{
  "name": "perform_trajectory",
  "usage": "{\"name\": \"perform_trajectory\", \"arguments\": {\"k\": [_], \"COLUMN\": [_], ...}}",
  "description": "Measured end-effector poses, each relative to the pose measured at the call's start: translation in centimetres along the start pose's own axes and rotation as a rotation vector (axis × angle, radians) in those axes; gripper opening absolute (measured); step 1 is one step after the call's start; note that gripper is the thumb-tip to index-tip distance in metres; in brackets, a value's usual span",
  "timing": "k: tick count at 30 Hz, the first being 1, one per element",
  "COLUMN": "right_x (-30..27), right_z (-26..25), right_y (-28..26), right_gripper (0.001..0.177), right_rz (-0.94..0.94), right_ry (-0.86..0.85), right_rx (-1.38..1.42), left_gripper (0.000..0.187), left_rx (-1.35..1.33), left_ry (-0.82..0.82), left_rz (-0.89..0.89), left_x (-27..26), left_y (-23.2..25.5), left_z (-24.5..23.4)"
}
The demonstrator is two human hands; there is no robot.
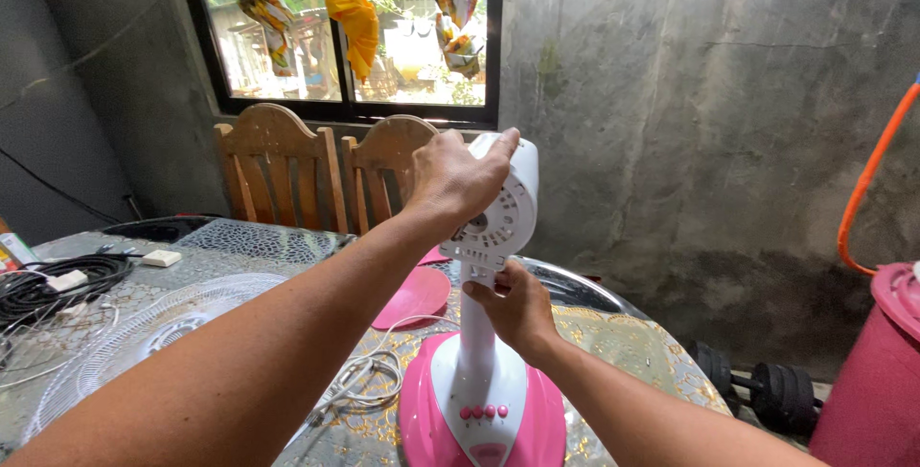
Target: The person reassembles a small pink and white electric fan on a table. They attach the rear motor cover, secure it, and then wrap the power cord around the fan stand.
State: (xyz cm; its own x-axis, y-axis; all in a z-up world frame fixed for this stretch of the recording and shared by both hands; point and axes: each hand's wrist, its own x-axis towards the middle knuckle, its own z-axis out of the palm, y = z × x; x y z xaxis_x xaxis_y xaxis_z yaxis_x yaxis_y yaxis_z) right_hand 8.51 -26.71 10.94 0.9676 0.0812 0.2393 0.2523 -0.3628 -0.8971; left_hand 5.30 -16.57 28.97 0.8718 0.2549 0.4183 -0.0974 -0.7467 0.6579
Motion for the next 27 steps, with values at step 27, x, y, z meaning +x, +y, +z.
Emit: {"name": "perform_trajectory", "arguments": {"k": [27], "right_x": [-3.8], "right_z": [-3.9], "right_y": [6.3], "right_gripper": [0.044], "right_rz": [0.115], "right_ry": [0.053], "right_rx": [-0.098], "left_gripper": [0.054], "left_rx": [0.311], "left_ry": [0.393], "left_rz": [1.129], "left_x": [-4.0], "left_y": [-0.4], "left_z": [2.2]}}
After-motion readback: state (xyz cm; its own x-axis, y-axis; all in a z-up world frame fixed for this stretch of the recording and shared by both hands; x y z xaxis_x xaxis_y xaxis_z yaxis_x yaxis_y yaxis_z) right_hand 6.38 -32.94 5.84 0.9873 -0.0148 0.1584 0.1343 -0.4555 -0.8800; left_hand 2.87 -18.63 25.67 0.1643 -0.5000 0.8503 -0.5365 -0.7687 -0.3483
